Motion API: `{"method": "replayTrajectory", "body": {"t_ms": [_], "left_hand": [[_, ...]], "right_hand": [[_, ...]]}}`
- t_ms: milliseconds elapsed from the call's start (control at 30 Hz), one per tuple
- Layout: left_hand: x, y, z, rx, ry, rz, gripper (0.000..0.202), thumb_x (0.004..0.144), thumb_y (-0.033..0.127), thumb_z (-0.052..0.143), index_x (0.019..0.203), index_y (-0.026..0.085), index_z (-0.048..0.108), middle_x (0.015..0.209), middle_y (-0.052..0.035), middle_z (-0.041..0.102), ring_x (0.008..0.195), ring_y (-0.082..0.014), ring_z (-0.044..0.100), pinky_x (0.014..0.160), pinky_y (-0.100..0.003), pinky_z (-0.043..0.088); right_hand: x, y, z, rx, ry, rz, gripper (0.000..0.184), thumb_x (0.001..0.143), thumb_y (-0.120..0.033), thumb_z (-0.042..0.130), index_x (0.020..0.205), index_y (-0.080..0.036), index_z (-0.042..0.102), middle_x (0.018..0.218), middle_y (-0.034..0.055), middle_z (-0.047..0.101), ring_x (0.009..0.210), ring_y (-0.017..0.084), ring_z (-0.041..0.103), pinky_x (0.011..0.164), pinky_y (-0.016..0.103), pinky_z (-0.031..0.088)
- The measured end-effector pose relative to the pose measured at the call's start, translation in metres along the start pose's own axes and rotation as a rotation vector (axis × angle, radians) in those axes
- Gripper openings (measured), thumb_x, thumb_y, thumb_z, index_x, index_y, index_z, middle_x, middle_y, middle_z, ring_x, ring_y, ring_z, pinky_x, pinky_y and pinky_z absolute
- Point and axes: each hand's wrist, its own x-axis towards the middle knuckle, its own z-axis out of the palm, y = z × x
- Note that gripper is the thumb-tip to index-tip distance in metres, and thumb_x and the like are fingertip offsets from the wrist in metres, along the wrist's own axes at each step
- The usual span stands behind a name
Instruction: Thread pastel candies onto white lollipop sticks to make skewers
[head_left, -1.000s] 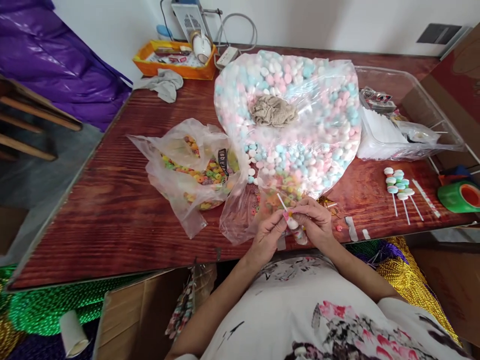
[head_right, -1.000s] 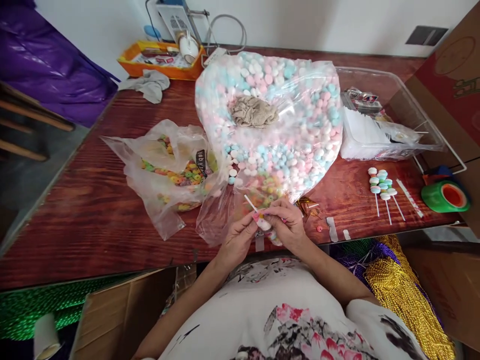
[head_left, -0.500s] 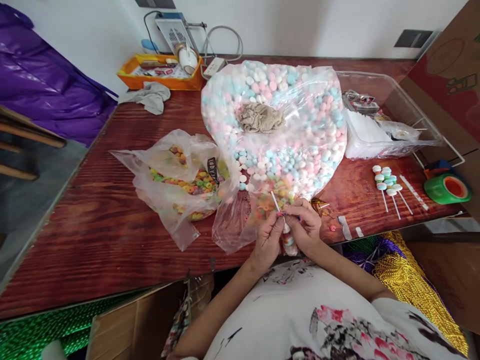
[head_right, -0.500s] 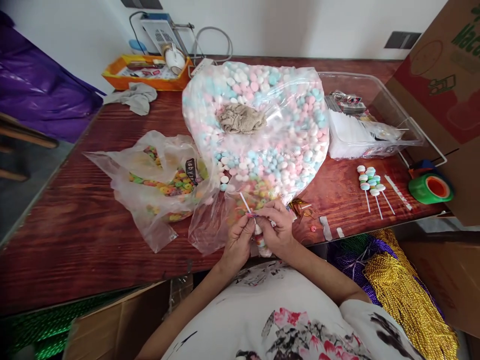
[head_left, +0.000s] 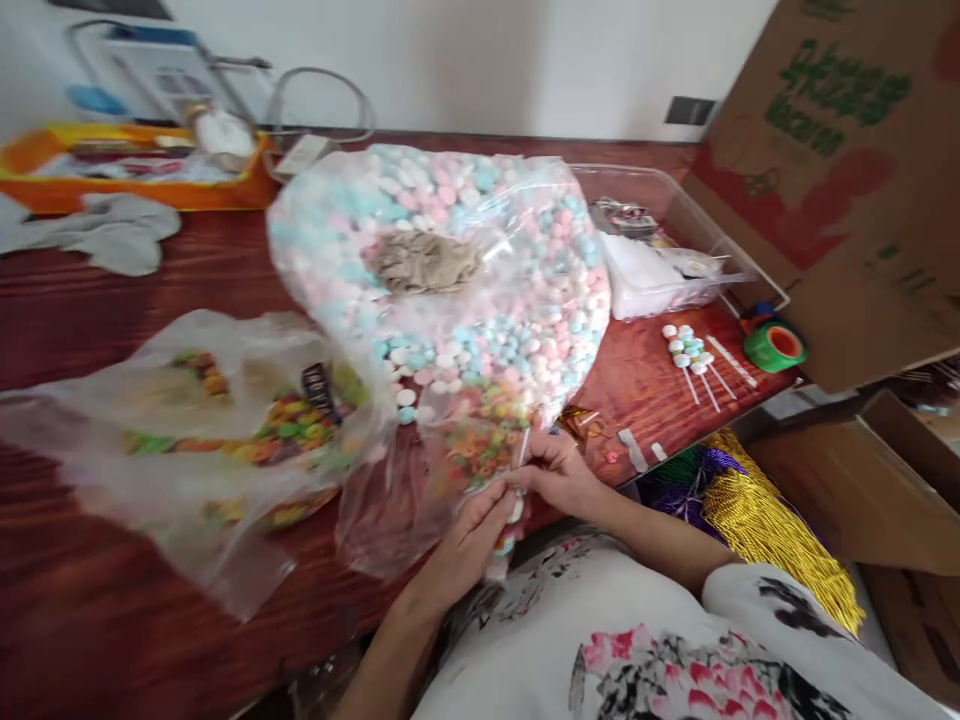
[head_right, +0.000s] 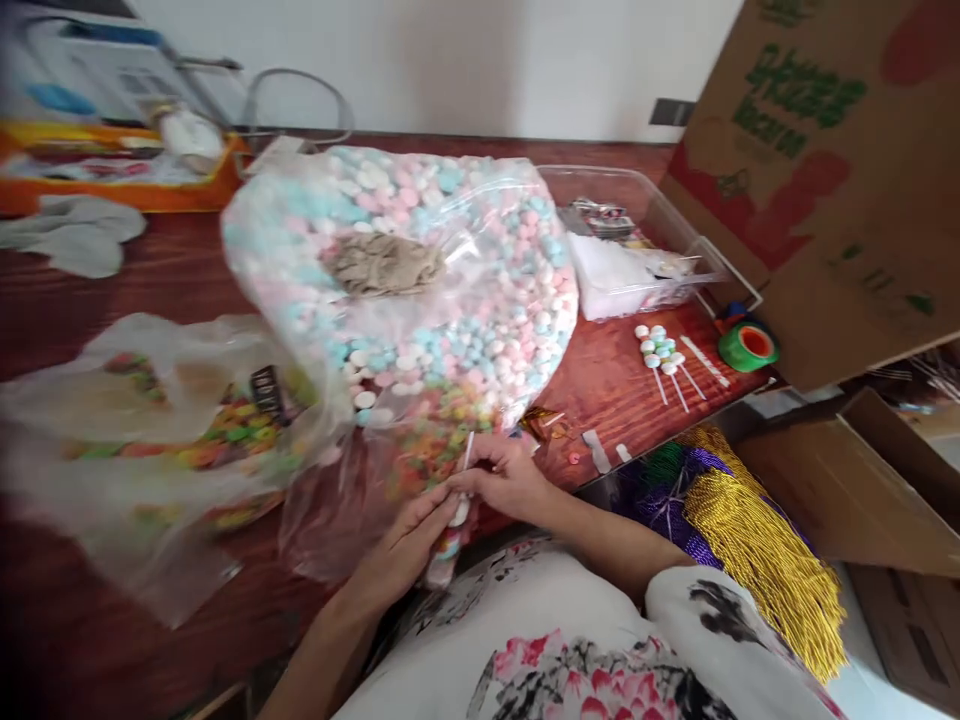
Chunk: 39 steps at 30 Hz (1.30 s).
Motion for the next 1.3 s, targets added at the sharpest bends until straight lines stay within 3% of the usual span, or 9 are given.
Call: {"method": "replayTrajectory", "body": {"t_ms": [200, 300, 400, 567, 733, 900, 1000, 1167, 1300], "left_hand": [[0.007, -0.001, -0.010, 0.213, -0.040, 0.066, 0.039, 0.087, 0.058, 0.060, 0.085, 0.019, 0.062, 0.072, 0.0004, 0.053, 0.066, -0.0129, 0.045, 0.058, -0.021, 0.041], [0.010, -0.004, -0.010, 0.126, -0.037, 0.000, 0.043, 0.086, 0.061, 0.059, 0.078, 0.019, 0.058, 0.062, 0.0032, 0.047, 0.056, -0.0107, 0.038, 0.051, -0.021, 0.033], [0.009, -0.007, -0.013, -0.024, -0.120, -0.068, 0.045, 0.085, 0.060, 0.060, 0.069, 0.018, 0.054, 0.059, 0.0026, 0.048, 0.052, -0.0098, 0.040, 0.050, -0.022, 0.033], [0.004, -0.012, -0.019, -0.198, -0.438, -0.208, 0.042, 0.084, 0.055, 0.065, 0.071, 0.017, 0.057, 0.059, 0.0020, 0.049, 0.050, -0.0092, 0.043, 0.055, -0.025, 0.038], [0.001, -0.013, -0.020, 0.018, -0.437, -0.167, 0.043, 0.092, 0.056, 0.052, 0.073, 0.018, 0.055, 0.064, 0.0002, 0.051, 0.054, -0.0113, 0.043, 0.054, -0.025, 0.037], [-0.010, -0.015, -0.010, 0.790, 0.004, 0.310, 0.023, 0.094, 0.033, 0.048, 0.083, 0.020, 0.063, 0.079, -0.0070, 0.063, 0.074, -0.0205, 0.056, 0.071, -0.032, 0.046], [-0.012, -0.018, -0.008, 0.998, 0.181, 0.459, 0.021, 0.091, 0.025, 0.046, 0.086, 0.019, 0.066, 0.081, -0.0095, 0.065, 0.077, -0.0224, 0.058, 0.076, -0.035, 0.047], [-0.002, -0.017, -0.018, 0.448, 0.109, 0.167, 0.033, 0.092, 0.041, 0.049, 0.071, 0.019, 0.060, 0.063, -0.0023, 0.059, 0.057, -0.0145, 0.051, 0.057, -0.026, 0.042], [0.004, -0.014, -0.020, -0.087, -0.224, -0.223, 0.039, 0.082, 0.053, 0.062, 0.067, 0.017, 0.057, 0.053, 0.0011, 0.052, 0.041, -0.0086, 0.039, 0.042, -0.021, 0.028]], "right_hand": [[-0.006, 0.008, -0.004, -0.301, 0.183, -0.156, 0.025, 0.089, -0.042, 0.061, 0.080, -0.019, 0.058, 0.068, -0.0023, 0.057, 0.061, 0.011, 0.052, 0.057, 0.024, 0.046], [-0.013, -0.013, -0.015, -0.707, 0.248, -0.384, 0.022, 0.092, -0.034, 0.058, 0.108, -0.021, 0.062, 0.105, 0.0085, 0.066, 0.093, 0.019, 0.060, 0.081, 0.034, 0.051], [-0.020, -0.030, -0.030, -1.234, -0.081, -0.660, 0.034, 0.092, -0.024, 0.059, 0.125, -0.033, 0.061, 0.139, 0.0069, 0.058, 0.131, 0.027, 0.045, 0.103, 0.048, 0.037], [-0.027, -0.021, -0.040, -1.350, -0.342, -0.930, 0.021, 0.095, -0.022, 0.056, 0.112, -0.029, 0.066, 0.117, 0.0002, 0.072, 0.128, 0.024, 0.048, 0.101, 0.047, 0.030], [-0.030, -0.006, -0.031, -1.418, -0.388, -0.773, 0.012, 0.090, -0.017, 0.055, 0.087, -0.023, 0.064, 0.085, 0.0006, 0.069, 0.100, 0.021, 0.055, 0.097, 0.047, 0.029], [-0.026, 0.000, -0.021, -1.361, -0.326, -0.408, 0.009, 0.084, -0.019, 0.059, 0.076, -0.017, 0.063, 0.076, 0.0022, 0.068, 0.083, 0.019, 0.052, 0.088, 0.045, 0.030], [-0.024, -0.007, -0.015, -1.282, -0.299, -0.307, 0.018, 0.089, -0.019, 0.056, 0.074, -0.018, 0.065, 0.078, 0.0022, 0.070, 0.083, 0.018, 0.054, 0.086, 0.042, 0.032], [-0.029, -0.023, -0.017, -1.288, -0.186, -0.596, 0.035, 0.089, -0.016, 0.058, 0.121, -0.029, 0.064, 0.128, 0.0049, 0.068, 0.128, 0.029, 0.049, 0.098, 0.050, 0.029], [-0.034, -0.020, -0.032, -1.208, -0.272, -0.776, 0.029, 0.092, -0.016, 0.058, 0.115, -0.031, 0.065, 0.109, -0.0004, 0.074, 0.122, 0.024, 0.055, 0.098, 0.046, 0.031]]}}
